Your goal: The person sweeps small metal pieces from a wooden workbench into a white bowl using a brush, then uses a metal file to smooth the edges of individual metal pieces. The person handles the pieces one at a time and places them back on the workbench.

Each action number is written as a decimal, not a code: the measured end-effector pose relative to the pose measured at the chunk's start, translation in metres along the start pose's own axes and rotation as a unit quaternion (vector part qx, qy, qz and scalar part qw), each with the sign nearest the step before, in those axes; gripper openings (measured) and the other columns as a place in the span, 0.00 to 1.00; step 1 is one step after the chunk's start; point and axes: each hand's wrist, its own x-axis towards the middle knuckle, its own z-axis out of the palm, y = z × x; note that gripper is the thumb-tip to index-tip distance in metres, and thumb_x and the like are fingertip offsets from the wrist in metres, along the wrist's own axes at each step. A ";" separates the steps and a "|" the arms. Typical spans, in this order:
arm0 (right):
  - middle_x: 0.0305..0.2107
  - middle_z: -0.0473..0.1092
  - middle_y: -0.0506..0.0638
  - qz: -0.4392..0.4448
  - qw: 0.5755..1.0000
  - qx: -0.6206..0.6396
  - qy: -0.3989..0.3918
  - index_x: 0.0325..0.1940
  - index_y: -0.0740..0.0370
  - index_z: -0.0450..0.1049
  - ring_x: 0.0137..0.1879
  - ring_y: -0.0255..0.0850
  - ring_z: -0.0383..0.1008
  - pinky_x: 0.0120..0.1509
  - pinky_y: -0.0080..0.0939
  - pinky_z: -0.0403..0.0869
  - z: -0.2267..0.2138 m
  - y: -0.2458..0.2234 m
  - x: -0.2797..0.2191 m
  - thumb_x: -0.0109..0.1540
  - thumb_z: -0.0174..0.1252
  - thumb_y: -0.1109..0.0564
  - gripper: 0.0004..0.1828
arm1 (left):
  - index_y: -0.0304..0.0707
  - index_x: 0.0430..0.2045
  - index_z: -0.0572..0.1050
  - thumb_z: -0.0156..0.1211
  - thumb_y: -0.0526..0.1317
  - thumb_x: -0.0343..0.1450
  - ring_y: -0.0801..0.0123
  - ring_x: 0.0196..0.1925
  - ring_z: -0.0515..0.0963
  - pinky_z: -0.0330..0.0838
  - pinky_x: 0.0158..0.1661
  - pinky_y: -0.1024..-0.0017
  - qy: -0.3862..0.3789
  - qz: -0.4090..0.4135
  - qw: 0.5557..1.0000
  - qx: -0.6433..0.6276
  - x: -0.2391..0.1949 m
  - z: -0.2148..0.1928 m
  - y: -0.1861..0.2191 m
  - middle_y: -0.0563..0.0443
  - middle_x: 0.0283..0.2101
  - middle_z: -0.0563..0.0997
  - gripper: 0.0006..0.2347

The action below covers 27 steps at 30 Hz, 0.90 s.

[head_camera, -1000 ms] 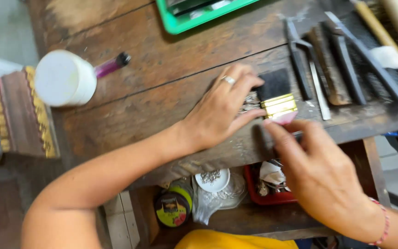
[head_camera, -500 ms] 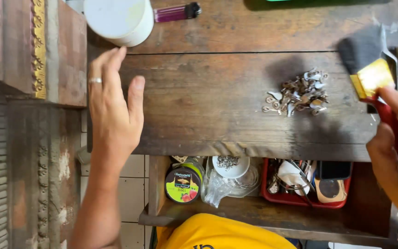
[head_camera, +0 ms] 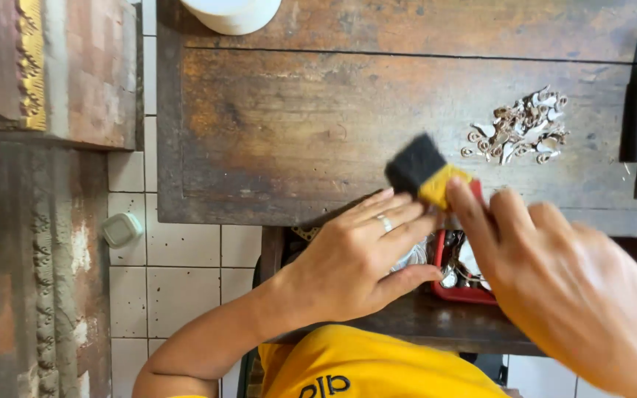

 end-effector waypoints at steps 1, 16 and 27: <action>0.35 0.64 0.42 -0.019 0.999 -0.039 0.021 0.80 0.58 0.55 0.27 0.31 0.72 0.24 0.29 0.73 0.003 -0.007 -0.014 0.59 0.51 0.55 0.42 | 0.24 0.49 0.77 0.56 0.44 0.77 0.45 0.55 0.85 0.73 0.64 0.46 0.049 0.030 0.996 -0.071 -0.001 -0.006 0.001 0.33 0.52 0.83 0.17; 0.31 0.66 0.38 0.049 0.994 0.071 -0.066 0.83 0.48 0.48 0.24 0.31 0.71 0.12 0.29 0.69 0.029 0.006 -0.026 0.58 0.56 0.57 0.49 | 0.18 0.56 0.74 0.29 0.44 0.85 0.38 0.62 0.80 0.75 0.61 0.52 0.277 -0.135 0.935 0.174 -0.024 -0.070 -0.058 0.27 0.57 0.80 0.24; 0.29 0.68 0.48 0.040 0.947 0.229 0.222 0.71 0.56 0.77 0.21 0.39 0.65 0.23 0.40 0.66 0.011 0.063 0.080 0.72 0.56 0.60 0.22 | 0.30 0.64 0.64 0.31 0.63 0.81 0.45 0.70 0.73 0.69 0.71 0.54 0.459 -0.224 0.859 -0.040 -0.035 -0.070 -0.065 0.34 0.66 0.71 0.32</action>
